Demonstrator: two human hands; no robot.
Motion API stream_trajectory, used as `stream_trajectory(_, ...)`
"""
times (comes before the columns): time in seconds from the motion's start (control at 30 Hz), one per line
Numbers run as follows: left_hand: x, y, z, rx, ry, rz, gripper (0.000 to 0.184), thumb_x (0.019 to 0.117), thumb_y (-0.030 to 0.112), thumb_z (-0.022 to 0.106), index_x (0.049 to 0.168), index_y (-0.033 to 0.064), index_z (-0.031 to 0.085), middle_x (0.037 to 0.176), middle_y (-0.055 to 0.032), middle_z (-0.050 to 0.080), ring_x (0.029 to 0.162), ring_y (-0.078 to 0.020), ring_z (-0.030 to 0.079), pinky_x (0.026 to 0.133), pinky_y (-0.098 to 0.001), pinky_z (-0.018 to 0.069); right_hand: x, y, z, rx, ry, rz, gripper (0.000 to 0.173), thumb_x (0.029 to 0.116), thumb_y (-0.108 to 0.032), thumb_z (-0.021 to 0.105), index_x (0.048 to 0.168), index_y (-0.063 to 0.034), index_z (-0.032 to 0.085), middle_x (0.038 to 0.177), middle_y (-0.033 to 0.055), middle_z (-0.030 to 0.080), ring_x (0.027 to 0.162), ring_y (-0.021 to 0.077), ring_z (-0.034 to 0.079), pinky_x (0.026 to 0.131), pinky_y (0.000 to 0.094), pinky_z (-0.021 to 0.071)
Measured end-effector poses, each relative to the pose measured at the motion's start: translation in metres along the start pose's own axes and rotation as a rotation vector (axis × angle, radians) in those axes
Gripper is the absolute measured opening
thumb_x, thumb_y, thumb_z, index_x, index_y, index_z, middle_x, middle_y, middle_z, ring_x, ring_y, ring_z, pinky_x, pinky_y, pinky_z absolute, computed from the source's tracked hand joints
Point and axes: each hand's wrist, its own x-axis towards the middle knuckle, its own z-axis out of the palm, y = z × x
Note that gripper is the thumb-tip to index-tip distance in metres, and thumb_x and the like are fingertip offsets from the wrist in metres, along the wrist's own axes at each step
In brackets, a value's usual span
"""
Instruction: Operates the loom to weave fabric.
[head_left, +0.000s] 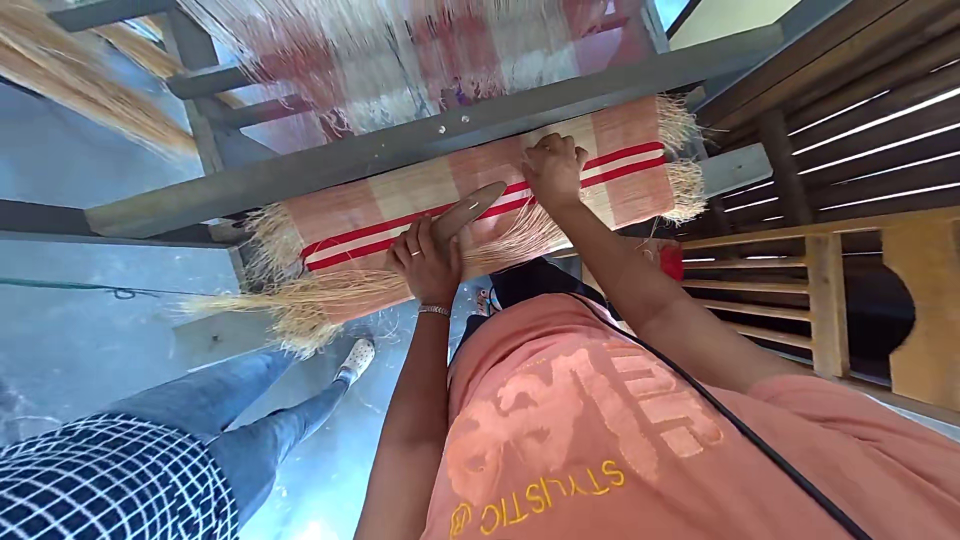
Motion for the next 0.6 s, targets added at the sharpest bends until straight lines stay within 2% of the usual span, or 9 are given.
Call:
stream_trajectory(0.07,0.000,0.001,-0.003,-0.010,-0.010,-0.001,0.058,0.1000,0.052,0.052,0.148,0.0193,0.051,0.147,-0.0054,0.055,0.134,-0.0293,0.050,0.114,-0.0567,0.0294,-0.003,-0.001,0.007,0.023,0.012,0.009,0.019,0.0943,-0.033,0.069,0.104,-0.0196,0.079,0.123,0.0040,0.068,0.123,0.0306,0.056,0.105,0.0631,0.0359)
stream_trajectory(0.13,0.000,0.001,-0.003,-0.016,-0.013,-0.002,0.058,0.0991,0.050,0.054,0.149,0.0198,0.050,0.147,-0.0050,0.054,0.134,-0.0291,0.049,0.114,-0.0569,0.0288,-0.004,0.008,0.001,0.202,-0.037,0.055,0.019,0.0939,-0.031,0.071,0.102,-0.0162,0.079,0.120,0.0050,0.069,0.120,0.0291,0.057,0.103,0.0607,0.0372)
stream_trajectory(0.2,0.001,0.001,-0.002,-0.005,-0.009,-0.003,0.059,0.0981,0.051,0.056,0.148,0.0206,0.050,0.147,-0.0047,0.055,0.133,-0.0289,0.049,0.113,-0.0573,0.0286,0.000,0.024,-0.021,0.494,-0.069,0.171,0.020,0.0954,-0.025,0.069,0.108,-0.0111,0.077,0.116,0.0066,0.072,0.112,0.0222,0.066,0.100,0.0505,0.0514)
stream_trajectory(0.27,0.001,0.002,-0.002,0.008,-0.019,-0.012,0.059,0.0981,0.052,0.055,0.148,0.0207,0.050,0.147,-0.0052,0.055,0.133,-0.0295,0.049,0.114,-0.0571,0.0287,0.008,0.051,-0.047,0.824,-0.024,0.290,0.022,0.0983,-0.018,0.067,0.114,-0.0041,0.072,0.111,0.0080,0.073,0.103,0.0167,0.068,0.095,0.0404,0.0559)
stream_trajectory(0.4,0.000,0.002,0.000,0.024,-0.002,0.001,0.061,0.0981,0.056,0.055,0.148,0.0216,0.050,0.147,-0.0048,0.054,0.132,-0.0293,0.050,0.113,-0.0567,0.0291,0.034,0.141,-0.107,1.095,0.113,0.504,0.027,0.1034,-0.025,0.059,0.124,-0.0076,0.060,0.100,-0.0006,0.066,0.075,0.0066,0.059,0.069,0.0258,0.0519)
stream_trajectory(0.47,-0.001,0.001,0.000,0.027,-0.032,-0.006,0.063,0.0986,0.057,0.053,0.151,0.0218,0.047,0.150,-0.0054,0.052,0.134,-0.0304,0.048,0.113,-0.0570,0.0293,0.042,0.207,-0.154,1.225,0.246,0.589,0.021,0.1074,-0.021,0.050,0.121,-0.0081,0.059,0.099,-0.0014,0.069,0.077,0.0057,0.064,0.072,0.0216,0.0547)
stream_trajectory(0.5,-0.001,0.001,-0.001,0.023,-0.044,-0.008,0.064,0.0986,0.058,0.053,0.151,0.0214,0.046,0.151,-0.0058,0.051,0.136,-0.0312,0.048,0.114,-0.0576,0.0292,0.039,0.238,-0.187,1.283,0.363,0.627,0.020,0.1076,-0.018,0.048,0.121,-0.0068,0.058,0.101,0.0007,0.070,0.085,0.0080,0.069,0.079,0.0223,0.0584)
stream_trajectory(0.53,-0.001,0.000,-0.001,0.018,-0.048,-0.008,0.065,0.0986,0.058,0.053,0.152,0.0213,0.046,0.151,-0.0059,0.051,0.136,-0.0316,0.047,0.113,-0.0578,0.0292,0.030,0.268,-0.226,1.298,0.485,0.627,0.020,0.1086,-0.016,0.046,0.125,-0.0054,0.054,0.107,0.0037,0.069,0.095,0.0118,0.071,0.087,0.0254,0.0604)
stream_trajectory(0.6,-0.002,0.001,0.000,0.009,-0.051,-0.009,0.064,0.0983,0.058,0.053,0.151,0.0212,0.047,0.151,-0.0061,0.051,0.136,-0.0315,0.048,0.114,-0.0579,0.0287,0.007,0.348,-0.313,1.228,0.707,0.508,0.026,0.1070,-0.009,0.050,0.132,-0.0027,0.050,0.116,0.0093,0.067,0.106,0.0186,0.069,0.094,0.0311,0.0593)
